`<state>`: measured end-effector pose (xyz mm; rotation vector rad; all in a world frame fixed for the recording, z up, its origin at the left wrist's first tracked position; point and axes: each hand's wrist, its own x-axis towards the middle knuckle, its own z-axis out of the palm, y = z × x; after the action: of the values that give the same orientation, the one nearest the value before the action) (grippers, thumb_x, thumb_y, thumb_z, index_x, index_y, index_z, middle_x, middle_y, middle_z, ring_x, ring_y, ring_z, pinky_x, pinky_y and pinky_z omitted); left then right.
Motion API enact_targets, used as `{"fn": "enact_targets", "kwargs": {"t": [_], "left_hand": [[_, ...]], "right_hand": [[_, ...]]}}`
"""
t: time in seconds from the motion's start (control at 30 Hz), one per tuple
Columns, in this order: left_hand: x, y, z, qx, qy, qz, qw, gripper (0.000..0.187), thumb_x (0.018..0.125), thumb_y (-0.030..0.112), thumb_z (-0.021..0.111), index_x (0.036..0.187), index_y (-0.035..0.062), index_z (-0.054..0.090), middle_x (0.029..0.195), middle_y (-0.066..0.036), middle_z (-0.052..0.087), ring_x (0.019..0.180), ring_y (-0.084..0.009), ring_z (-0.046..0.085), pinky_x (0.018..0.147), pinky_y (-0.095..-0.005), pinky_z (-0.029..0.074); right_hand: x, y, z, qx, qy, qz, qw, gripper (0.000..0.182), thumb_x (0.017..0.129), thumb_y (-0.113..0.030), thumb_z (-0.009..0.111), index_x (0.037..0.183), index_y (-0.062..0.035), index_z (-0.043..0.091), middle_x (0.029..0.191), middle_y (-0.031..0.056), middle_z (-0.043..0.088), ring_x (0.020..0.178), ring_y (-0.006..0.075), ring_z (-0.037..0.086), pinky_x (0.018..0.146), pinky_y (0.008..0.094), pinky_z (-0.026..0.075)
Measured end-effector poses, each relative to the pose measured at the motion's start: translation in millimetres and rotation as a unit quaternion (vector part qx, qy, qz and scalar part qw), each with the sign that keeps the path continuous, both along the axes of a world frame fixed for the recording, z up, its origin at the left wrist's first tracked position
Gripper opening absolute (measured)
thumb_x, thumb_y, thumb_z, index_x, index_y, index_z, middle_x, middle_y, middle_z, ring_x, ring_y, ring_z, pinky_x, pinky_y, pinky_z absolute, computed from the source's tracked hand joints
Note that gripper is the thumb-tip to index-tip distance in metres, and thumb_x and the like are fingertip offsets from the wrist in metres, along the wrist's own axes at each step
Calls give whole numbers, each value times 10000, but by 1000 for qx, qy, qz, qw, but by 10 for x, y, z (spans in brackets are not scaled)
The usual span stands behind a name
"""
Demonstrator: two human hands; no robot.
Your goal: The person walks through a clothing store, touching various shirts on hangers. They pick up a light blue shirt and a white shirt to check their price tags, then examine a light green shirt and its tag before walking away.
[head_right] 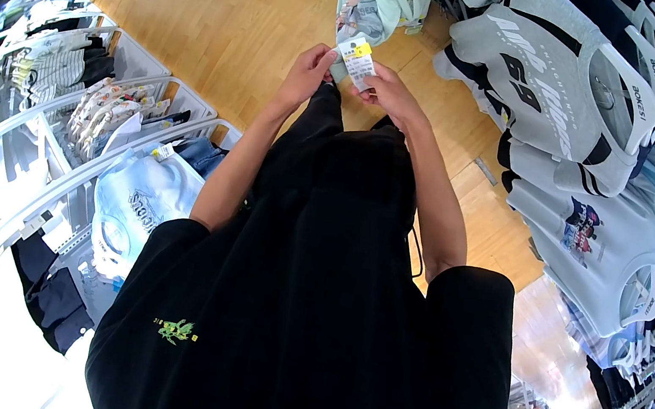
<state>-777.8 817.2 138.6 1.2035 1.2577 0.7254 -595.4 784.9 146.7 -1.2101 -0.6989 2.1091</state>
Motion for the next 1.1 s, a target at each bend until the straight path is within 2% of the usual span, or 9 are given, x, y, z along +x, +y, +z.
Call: {"fn": "enact_targets", "kwargs": {"t": [0.27, 0.53, 0.67, 0.77, 0.83, 0.87, 0.93, 1.03, 1.1], "left_hand": [[-11, -3, -28, 54, 8, 4, 998, 233, 905, 194, 487, 780, 0, 517, 577, -3, 471, 521, -55, 415, 485, -210, 341], [-18, 10, 31, 56, -19, 0, 998, 219, 906, 198, 489, 797, 9, 508, 588, -2, 475, 528, -53, 431, 497, -204, 352], [-26, 4, 28, 55, -28, -2, 998, 217, 906, 200, 490, 801, 10, 504, 591, -2, 478, 533, -56, 439, 504, -203, 359], [-43, -1, 7, 45, -30, 2, 999, 211, 902, 189, 494, 798, 6, 511, 587, 1, 474, 530, -51, 430, 495, -205, 352], [-53, 1, 9, 58, -2, 9, 998, 208, 899, 176, 498, 787, 2, 521, 574, 9, 461, 523, -45, 405, 477, -212, 333], [-58, 5, 12, 58, -2, 9, 998, 208, 899, 176, 498, 787, 2, 521, 574, 9, 461, 523, -45, 405, 477, -212, 333], [-66, 10, 20, 68, 19, 14, 997, 208, 889, 163, 509, 773, -8, 529, 556, 7, 443, 515, -44, 378, 460, -224, 313], [-77, 15, -39, 86, 35, 21, 995, 205, 878, 158, 520, 769, -16, 531, 547, 0, 433, 508, -49, 366, 454, -233, 306], [-76, 7, -29, 89, 39, 20, 995, 202, 873, 155, 524, 769, -18, 531, 546, -3, 432, 504, -50, 364, 454, -235, 306]], "right_hand": [[15, 32, -17, 9, 29, 0, 1000, 203, 876, -83, 396, 1057, -20, 465, 738, 29, 479, 626, 78, 426, 588, 220, 383], [-61, -3, -34, -100, 263, -54, 958, 122, 881, -66, 396, 977, -35, 464, 677, -1, 390, 595, 89, 368, 541, 217, 328], [-67, 7, -11, -112, 265, -53, 956, 124, 879, -57, 388, 974, -42, 466, 666, -5, 376, 585, 89, 356, 535, 218, 322], [-125, 6, 6, -68, 150, -58, 985, 141, 880, -66, 386, 981, -36, 480, 672, -1, 411, 579, 91, 367, 541, 212, 329], [-164, -6, -10, 108, -91, -55, 988, 166, 884, -78, 381, 995, -15, 488, 673, 36, 481, 579, 117, 435, 551, 243, 369], [-169, -17, -41, 108, -91, -54, 988, 166, 884, -78, 381, 995, -15, 488, 673, 36, 481, 579, 117, 435, 551, 243, 369], [-181, -36, -113, 266, -314, -46, 910, 188, 874, -75, 388, 1018, -10, 489, 676, 107, 554, 593, 211, 539, 564, 324, 416], [-143, -52, -153, 330, -451, -4, 829, 243, 815, -57, 452, 1050, -10, 489, 796, 210, 589, 749, 351, 579, 642, 453, 436], [-130, -51, -79, 357, -473, 1, 805, 247, 805, -54, 462, 1046, -7, 487, 796, 215, 592, 743, 370, 573, 654, 470, 429]]}}
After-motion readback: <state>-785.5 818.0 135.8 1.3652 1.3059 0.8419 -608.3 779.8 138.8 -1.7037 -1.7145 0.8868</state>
